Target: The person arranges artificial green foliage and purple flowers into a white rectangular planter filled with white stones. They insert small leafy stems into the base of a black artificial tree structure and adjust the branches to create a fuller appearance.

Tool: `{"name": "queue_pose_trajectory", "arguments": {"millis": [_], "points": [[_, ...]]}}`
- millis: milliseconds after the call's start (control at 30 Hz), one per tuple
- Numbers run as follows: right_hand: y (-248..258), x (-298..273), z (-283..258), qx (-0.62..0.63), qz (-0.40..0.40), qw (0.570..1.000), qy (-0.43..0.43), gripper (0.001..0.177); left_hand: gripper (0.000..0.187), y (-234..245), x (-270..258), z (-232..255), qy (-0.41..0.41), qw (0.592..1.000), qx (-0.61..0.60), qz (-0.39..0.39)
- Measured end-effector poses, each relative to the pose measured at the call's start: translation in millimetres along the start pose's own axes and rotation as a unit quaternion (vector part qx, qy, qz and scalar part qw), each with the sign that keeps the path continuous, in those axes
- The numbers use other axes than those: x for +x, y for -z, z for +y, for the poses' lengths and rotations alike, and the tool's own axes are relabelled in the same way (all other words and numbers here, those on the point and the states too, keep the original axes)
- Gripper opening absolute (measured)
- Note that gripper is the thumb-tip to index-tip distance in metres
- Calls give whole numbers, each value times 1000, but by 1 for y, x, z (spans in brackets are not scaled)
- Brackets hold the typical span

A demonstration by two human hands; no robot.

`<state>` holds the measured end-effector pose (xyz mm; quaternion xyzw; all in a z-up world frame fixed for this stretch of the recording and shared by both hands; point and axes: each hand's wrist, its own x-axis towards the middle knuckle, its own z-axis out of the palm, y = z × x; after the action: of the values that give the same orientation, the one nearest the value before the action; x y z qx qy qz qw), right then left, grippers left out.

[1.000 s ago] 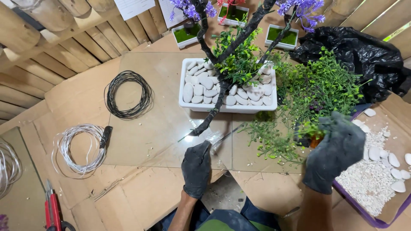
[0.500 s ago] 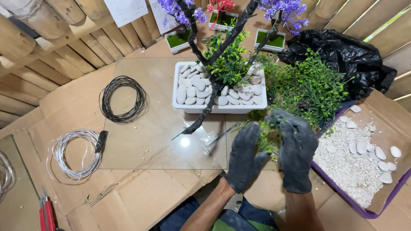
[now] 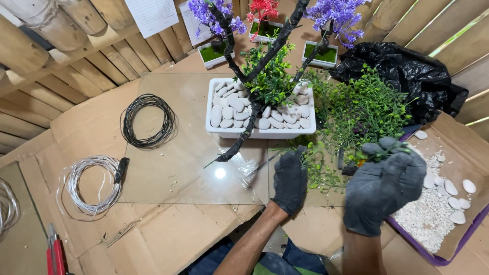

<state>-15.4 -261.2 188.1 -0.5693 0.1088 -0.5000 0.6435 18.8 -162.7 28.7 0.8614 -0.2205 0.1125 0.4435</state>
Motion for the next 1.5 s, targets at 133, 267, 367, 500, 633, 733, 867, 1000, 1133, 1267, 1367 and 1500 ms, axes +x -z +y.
{"name": "queue_pose_trajectory", "arguments": {"millis": [133, 267, 367, 500, 633, 733, 867, 1000, 1133, 1267, 1367, 1500], "points": [[16, 8, 11, 33, 42, 997, 56, 16, 69, 7, 15, 14, 69, 994, -34, -75], [12, 2, 14, 81, 32, 996, -31, 20, 81, -46, 13, -29, 1, 994, 64, -89], [14, -3, 20, 94, 51, 993, -57, 21, 30, 41, 55, 39, -30, 997, 69, -5], [18, -7, 15, 102, 15, 993, -60, 5, 14, 15, 54, 18, -22, 999, 6, -29], [29, -8, 27, 100, 22, 992, -80, 7, 51, 18, 53, 23, -9, 996, -36, -83], [28, -9, 30, 123, 38, 986, -104, 6, 40, 42, 55, 38, 2, 990, -26, -140], [30, -10, 40, 108, 54, 986, -114, 10, 36, 58, 54, 45, -29, 990, -57, -127], [10, -5, 36, 77, 99, 985, -117, 6, 48, 39, 34, 34, 70, 985, -73, -139], [-21, -12, 5, 57, 68, 984, -157, 8, 35, 94, 34, 70, 120, 937, -317, -85], [-42, -19, -13, -71, 8, 987, -141, 10, 36, 128, 37, 93, 192, 906, -363, -102], [-28, -16, -11, 163, -17, 947, -278, 19, 34, 135, 35, 100, 215, 890, -392, -86], [-21, -17, -8, 165, -38, 945, -280, 17, 36, 139, 34, 101, 216, 889, -393, -90]]}}
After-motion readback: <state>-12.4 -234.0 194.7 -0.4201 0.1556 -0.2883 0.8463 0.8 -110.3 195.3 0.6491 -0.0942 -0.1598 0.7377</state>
